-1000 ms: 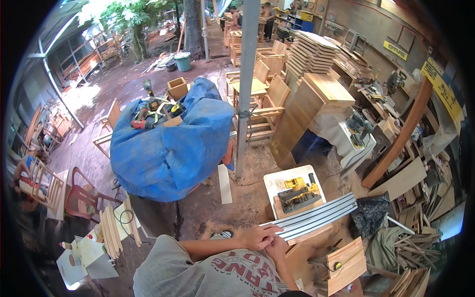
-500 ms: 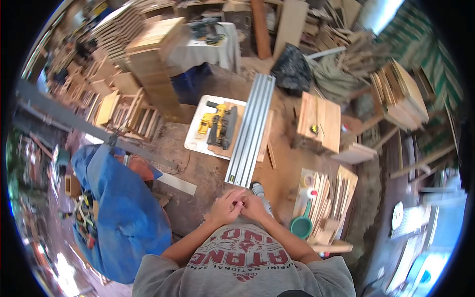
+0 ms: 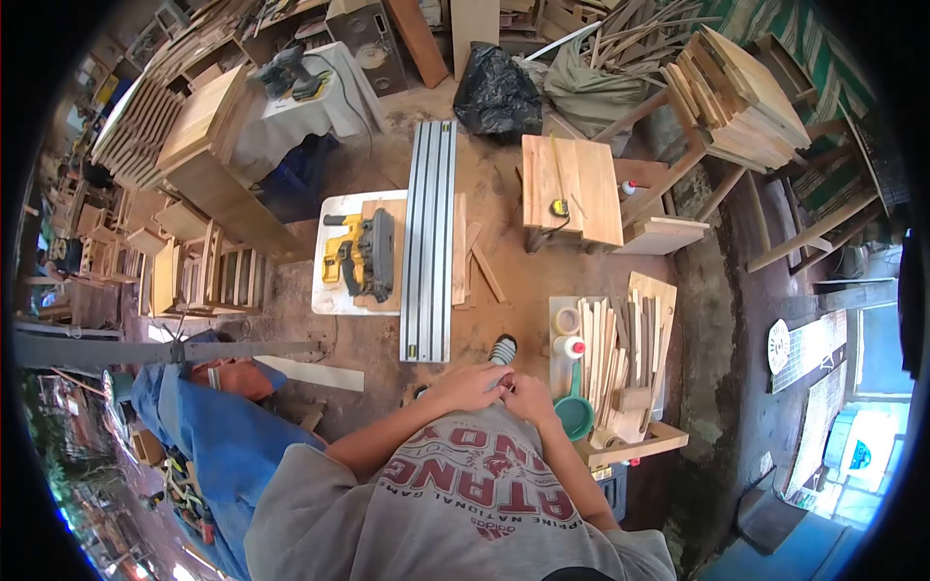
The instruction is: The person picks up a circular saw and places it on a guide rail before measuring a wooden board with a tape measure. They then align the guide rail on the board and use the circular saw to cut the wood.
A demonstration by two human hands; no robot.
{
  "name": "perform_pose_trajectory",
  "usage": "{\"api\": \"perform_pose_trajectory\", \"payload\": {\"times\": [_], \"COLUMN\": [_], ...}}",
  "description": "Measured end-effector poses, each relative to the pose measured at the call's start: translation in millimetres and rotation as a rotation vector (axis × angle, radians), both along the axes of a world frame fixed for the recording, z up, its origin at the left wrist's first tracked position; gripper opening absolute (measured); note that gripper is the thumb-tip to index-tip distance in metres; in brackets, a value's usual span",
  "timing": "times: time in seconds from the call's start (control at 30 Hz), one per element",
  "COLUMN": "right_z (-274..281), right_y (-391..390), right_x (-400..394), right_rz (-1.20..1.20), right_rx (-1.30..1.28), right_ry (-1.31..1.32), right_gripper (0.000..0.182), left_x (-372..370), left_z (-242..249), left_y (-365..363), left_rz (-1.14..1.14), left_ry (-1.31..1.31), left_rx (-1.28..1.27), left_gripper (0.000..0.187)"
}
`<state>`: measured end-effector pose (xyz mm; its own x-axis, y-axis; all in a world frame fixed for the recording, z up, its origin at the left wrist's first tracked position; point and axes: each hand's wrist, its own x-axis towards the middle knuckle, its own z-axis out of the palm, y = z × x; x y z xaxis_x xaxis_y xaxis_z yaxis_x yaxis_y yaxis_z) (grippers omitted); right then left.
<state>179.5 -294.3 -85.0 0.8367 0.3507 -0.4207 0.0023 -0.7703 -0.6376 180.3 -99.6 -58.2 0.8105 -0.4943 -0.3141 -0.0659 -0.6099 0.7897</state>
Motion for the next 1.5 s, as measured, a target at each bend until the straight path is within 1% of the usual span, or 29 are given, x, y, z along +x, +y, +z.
{"api": "perform_pose_trajectory", "payload": {"times": [0.07,0.1,0.17,0.27,0.3,0.37,0.4,0.43,0.53,0.57,0.67,0.7,0.77,0.83,0.93,0.97,1.07,1.13,1.2,1.23,1.27,1.33,1.43,1.5], "right_z": [-10.7,-11.4,-7.8,3.7,-11.6,-17.1,-19.8,-27.6,-32.7,-32.4,-33.8,-40.6,-48.7,-46.5,-82.8,-96.8,-142.6,-141.3,-153.9,-141.4,-129.4,-107.8,-93.6,-112.0], "right_y": [-21.9,-33.1,-55.2,-83.4,-97.3,-110.2,-117.6,-124.2,-135.4,-137.7,-139.7,-139.4,-141.5,-129.9,-110.8,-99.8,-56.8,-8.4,35.4,58.9,83.7,123.3,165.0,176.4], "right_x": [30.4,45.3,66.7,89.0,91.7,97.2,97.6,99.1,110.0,120.3,148.5,164.8,197.4,247.6,343.2,383.2,522.3,636.5,738.2,784.9,827.1,903.8,991.2,1036.3], "right_rz": [-0.060,-0.129,-0.267,-0.406,-0.410,-0.475,-0.508,-0.492,-0.537,-0.549,-0.589,-0.598,-0.622,-0.614,-0.591,-0.623,-0.622,-0.555,-0.529,-0.492,-0.458,-0.403,-0.332,-0.251], "right_rx": [0.065,0.101,0.174,0.114,0.160,0.152,0.144,0.084,0.176,0.166,0.133,0.164,0.130,0.050,0.075,0.111,0.120,0.085,0.294,0.308,0.326,0.376,0.476,0.404], "right_ry": [-0.029,-0.037,-0.034,-0.025,-0.031,0.002,0.021,0.025,0.059,0.061,0.079,0.101,0.116,0.082,0.017,0.061,0.037,0.047,0.056,0.065,0.077,0.101,0.137,0.153], "right_gripper": [0.019,0.019,0.019,0.019,0.021,0.020,0.020,0.021,0.021,0.021,0.021,0.021,0.021,0.022,0.022,0.019,0.017,0.015,0.014,0.014,0.014,0.015,0.017,0.017], "left_x": [37.4,55.8,84.5,114.5,128.2,144.4,149.7,156.7,188.0,201.1,253.2,274.5,323.6,381.3,482.3,518.9,627.6,724.8,804.3,844.8,880.7,935.1,993.0,1017.9], "left_z": [1.5,2.0,-13.0,-11.8,-8.6,-14.5,-18.4,-20.7,-20.3,-19.0,-22.2,-25.3,-33.2,-40.1,-57.5,-68.3,-105.1,-129.5,-159.0,-156.2,-153.1,-130.8,-116.8,-120.8], "left_y": [-14.8,-20.5,-28.5,-34.5,-35.9,-35.3,-35.5,-35.2,-35.8,-37.3,-37.8,-38.2,-34.7,-24.4,8.0,23.3,73.1,116.7,157.9,172.8,185.1,205.3,239.0,284.4], "left_rz": [-0.064,-0.095,-0.120,-0.177,-0.199,-0.198,-0.197,-0.213,-0.258,-0.275,-0.354,-0.384,-0.406,-0.390,-0.299,-0.256,-0.147,-0.096,0.087,0.182,0.232,0.331,0.258,0.339], "left_ry": [-0.002,-0.001,-0.059,-0.063,-0.066,-0.056,-0.048,-0.019,0.046,0.059,0.077,0.080,0.059,0.017,0.040,0.031,0.015,-0.012,-0.081,-0.116,-0.062,0.055,0.125,0.113], "left_rx": [0.051,0.079,0.070,0.117,0.142,0.173,0.186,0.198,0.215,0.205,0.237,0.255,0.263,0.244,0.179,0.160,0.112,0.128,0.069,0.043,-0.001,-0.092,-0.142,-0.124], "left_gripper": [0.044,0.044,0.046,0.046,0.046,0.046,0.046,0.046,0.046,0.046,0.046,0.046,0.046,0.046,0.045,0.045,0.043,0.041,0.039,0.038,0.037,0.036,0.036,0.036]}}
